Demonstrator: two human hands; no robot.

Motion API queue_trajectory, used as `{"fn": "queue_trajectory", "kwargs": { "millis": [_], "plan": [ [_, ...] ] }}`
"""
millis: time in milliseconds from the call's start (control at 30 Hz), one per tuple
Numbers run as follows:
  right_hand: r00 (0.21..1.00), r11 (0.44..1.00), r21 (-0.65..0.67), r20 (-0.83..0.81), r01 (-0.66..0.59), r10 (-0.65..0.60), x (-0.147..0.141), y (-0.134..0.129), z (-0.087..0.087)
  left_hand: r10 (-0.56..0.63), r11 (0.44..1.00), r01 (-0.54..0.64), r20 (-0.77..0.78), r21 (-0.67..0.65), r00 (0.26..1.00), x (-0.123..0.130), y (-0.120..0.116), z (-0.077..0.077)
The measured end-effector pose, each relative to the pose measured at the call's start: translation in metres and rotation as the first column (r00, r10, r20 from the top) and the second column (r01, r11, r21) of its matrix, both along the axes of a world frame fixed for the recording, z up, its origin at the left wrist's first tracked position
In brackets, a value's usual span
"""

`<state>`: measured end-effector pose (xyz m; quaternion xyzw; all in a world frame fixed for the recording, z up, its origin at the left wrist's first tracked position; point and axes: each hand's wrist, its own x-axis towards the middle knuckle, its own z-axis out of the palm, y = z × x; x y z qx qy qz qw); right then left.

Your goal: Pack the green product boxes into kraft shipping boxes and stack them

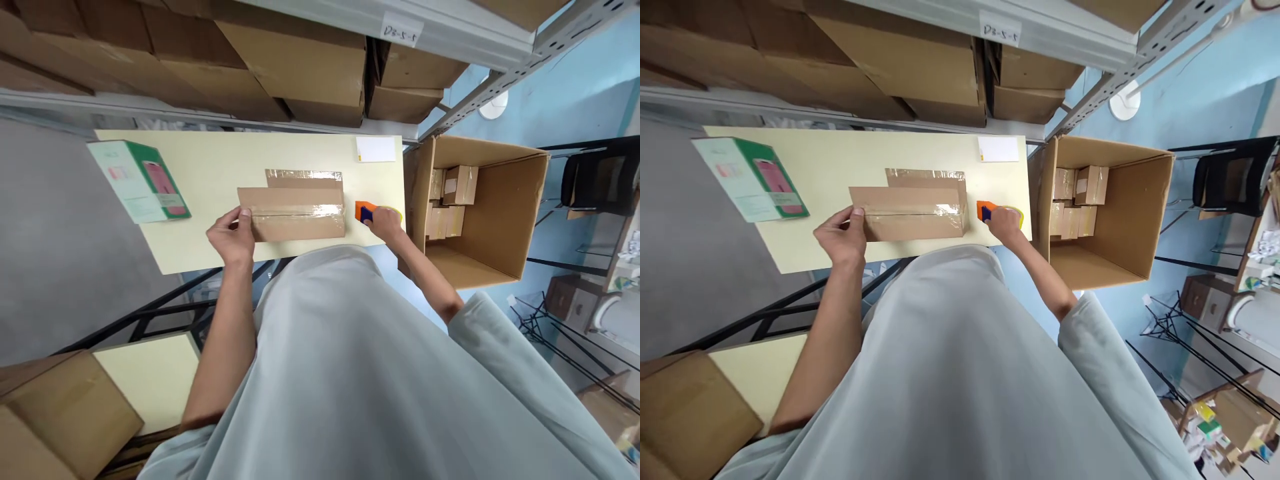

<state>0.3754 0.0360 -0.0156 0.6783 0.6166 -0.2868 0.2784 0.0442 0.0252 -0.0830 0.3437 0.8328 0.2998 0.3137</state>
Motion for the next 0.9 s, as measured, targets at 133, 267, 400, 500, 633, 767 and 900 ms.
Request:
{"fn": "queue_trajectory", "kwargs": {
  "millis": [133,267,400,500,633,767,900],
  "plan": [
    [0.990,0.981,0.139,-0.018,0.138,-0.137,0.000,-0.021,0.017,-0.112,0.991,0.120,-0.124,0.065,0.986,-0.004,0.003,0.013],
    [0.964,0.928,0.259,-0.076,0.266,-0.255,-0.017,-0.020,0.054,-0.331,0.873,0.385,-0.215,0.301,0.919,0.021,0.014,0.052],
    [0.951,0.899,0.357,-0.261,0.252,-0.163,-0.045,0.013,0.099,-0.593,0.568,0.614,-0.244,0.548,0.767,0.064,0.031,0.104],
    [0.911,0.874,0.451,-0.411,0.180,0.025,-0.071,0.051,0.138,-0.589,0.430,0.613,-0.308,0.663,0.747,0.079,0.049,0.138],
    [0.847,0.757,0.649,-0.439,0.069,0.299,-0.117,0.109,0.192,-0.456,0.400,0.533,-0.342,0.746,0.822,0.067,0.086,0.173],
    [0.867,0.645,0.763,-0.287,-0.050,0.407,-0.169,0.171,0.237,-0.348,0.419,0.461,-0.331,0.782,0.877,0.044,0.146,0.192],
    [0.901,0.610,0.749,-0.041,-0.259,0.432,-0.213,0.226,0.270,-0.344,0.459,0.447,-0.311,0.768,0.886,0.020,0.208,0.196]
  ]
}}
